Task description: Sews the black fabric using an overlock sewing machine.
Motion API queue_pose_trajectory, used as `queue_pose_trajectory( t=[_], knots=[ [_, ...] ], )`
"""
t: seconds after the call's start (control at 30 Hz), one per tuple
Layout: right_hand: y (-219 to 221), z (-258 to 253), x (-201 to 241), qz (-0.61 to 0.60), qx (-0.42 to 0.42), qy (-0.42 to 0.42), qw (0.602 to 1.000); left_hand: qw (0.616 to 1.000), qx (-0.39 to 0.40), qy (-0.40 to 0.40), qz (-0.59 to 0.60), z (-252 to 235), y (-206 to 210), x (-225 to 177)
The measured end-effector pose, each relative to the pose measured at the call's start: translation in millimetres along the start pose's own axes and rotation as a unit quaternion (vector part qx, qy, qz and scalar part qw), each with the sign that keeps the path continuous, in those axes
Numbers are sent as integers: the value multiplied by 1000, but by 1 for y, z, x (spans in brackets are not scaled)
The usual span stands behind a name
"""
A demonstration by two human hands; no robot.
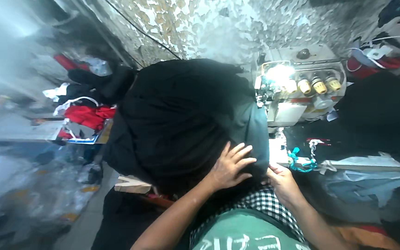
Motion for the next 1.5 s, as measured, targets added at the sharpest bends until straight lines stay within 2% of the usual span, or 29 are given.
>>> queue_pose_trajectory(
  t=[0.13, 0.23, 0.4, 0.57, 0.73, 0.83, 1.03, 1.1, 1.17, 1.23, 1.33, 1.5],
  knots=[
    [0, 4, 4, -12, -6, 3, 1000, 993, -107, -1, -44, -9, 8, -11],
    [-2, 7, 8, -19, -18, -3, 1000, 987, -141, 55, -45, -16, 13, -18],
    [-7, 10, 13, -23, -25, -3, 999, 980, -152, 108, -69, -17, 11, -17],
    [-10, 15, 20, 56, -29, -44, 997, 983, -122, 138, -23, -21, -16, -38],
    [-10, 26, 27, 63, -39, -50, 996, 988, -109, 94, -52, -11, -11, -45],
    [-9, 29, 32, 54, -45, -49, 996, 988, -130, 69, -41, -4, -4, -51],
    [-7, 31, 34, 48, -37, -46, 997, 966, -257, 22, 35, -2, -29, -60],
    [-5, 32, 34, 40, -39, -47, 997, 970, -244, 17, 0, -7, -30, -62],
    [-3, 33, 37, 39, -41, -49, 997, 983, -180, 8, -36, -9, -13, -61],
    [-2, 34, 40, 38, -42, -49, 997, 988, -148, 19, -50, -7, -4, -63],
    [-5, 37, 39, 32, -35, -41, 998, 986, -155, 47, -43, -2, -6, -69],
    [-3, 38, 40, 34, -35, -49, 998, 983, -182, 40, -6, -4, -14, -71]
  ],
)
Point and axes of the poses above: each hand's wrist, its own z-axis away from the middle knuckle, its own y-axis out of the palm, x = y × z, the point moved 7 cm from there along -z, towards the middle knuckle, and after that the axes turned 7 degrees about -y, right-handed, at the moved point
